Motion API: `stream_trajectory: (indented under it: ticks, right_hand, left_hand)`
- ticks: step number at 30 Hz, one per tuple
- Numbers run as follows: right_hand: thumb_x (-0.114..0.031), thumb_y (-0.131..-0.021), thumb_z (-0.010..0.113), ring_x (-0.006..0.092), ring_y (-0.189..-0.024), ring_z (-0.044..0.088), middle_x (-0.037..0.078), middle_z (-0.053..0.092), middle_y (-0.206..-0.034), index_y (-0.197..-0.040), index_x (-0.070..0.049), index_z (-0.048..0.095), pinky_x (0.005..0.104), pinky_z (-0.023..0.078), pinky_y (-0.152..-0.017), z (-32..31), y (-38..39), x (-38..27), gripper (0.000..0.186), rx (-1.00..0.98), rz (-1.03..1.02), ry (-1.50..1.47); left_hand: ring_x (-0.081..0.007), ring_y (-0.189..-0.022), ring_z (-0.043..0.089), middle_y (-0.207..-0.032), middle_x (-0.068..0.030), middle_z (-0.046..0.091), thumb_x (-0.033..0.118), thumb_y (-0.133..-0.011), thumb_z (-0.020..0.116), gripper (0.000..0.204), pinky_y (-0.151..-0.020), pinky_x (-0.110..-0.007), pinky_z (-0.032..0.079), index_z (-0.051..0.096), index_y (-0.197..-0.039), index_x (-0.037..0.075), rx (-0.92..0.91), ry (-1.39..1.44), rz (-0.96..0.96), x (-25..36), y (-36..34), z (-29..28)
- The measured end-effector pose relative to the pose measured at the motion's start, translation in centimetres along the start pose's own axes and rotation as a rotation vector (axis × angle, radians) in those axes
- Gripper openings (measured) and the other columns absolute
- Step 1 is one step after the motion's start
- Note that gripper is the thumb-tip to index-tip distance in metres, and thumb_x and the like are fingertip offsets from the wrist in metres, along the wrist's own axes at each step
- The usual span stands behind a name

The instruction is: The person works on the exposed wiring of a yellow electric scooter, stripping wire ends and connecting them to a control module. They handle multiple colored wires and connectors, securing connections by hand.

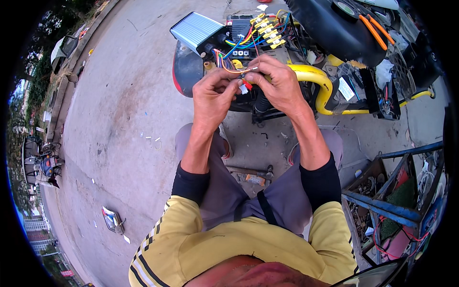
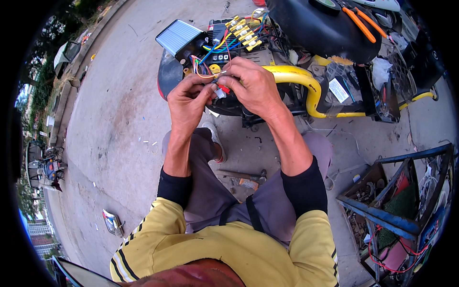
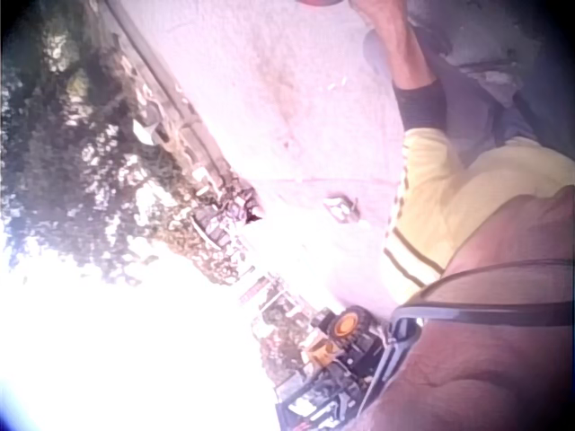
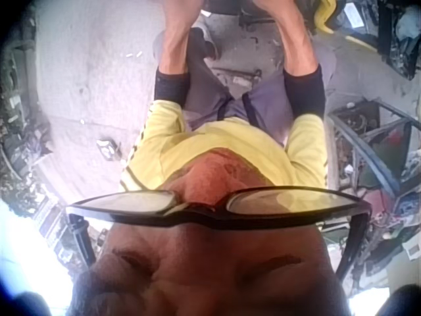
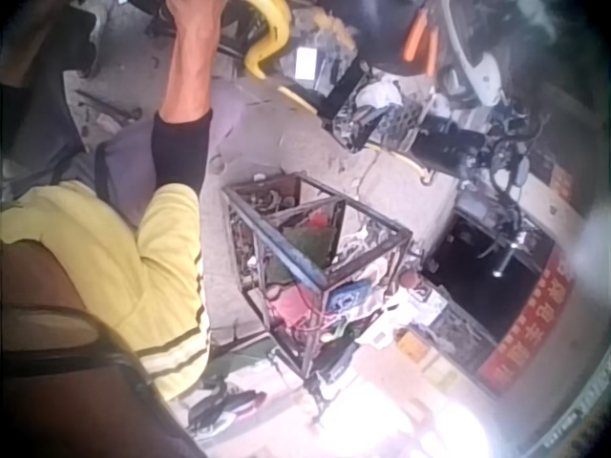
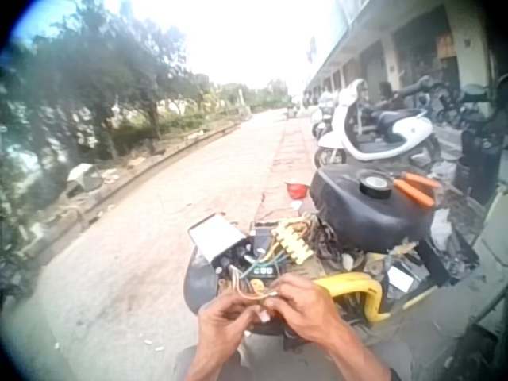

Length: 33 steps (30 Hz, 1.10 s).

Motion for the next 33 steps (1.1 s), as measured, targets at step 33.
stream_trajectory:
  ticks: [33]
  right_hand:
    - [-0.019,-0.097,0.076,0.0284,-0.089,0.075,0.008,0.076,-0.106,-0.107,-0.005,0.08,0.0375,0.058,-0.079,-0.24,0.62,0.26,0.018,0.055,0.012,0.007]
  left_hand:
    - [-0.0077,-0.072,0.071,-0.083,-0.0044,0.077,0.002,-0.099,0.08,0.026,-0.06,-0.021,0.053,0.075,-0.124,-0.002,0.02,-0.117,0.036,0.18,0.2,0.23]
Point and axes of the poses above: each hand's wrist, its own y-axis away from the middle knuckle, its own z-axis out of the palm, x = y × z, the point moved 10 cm from there along -y, towards the middle knuckle
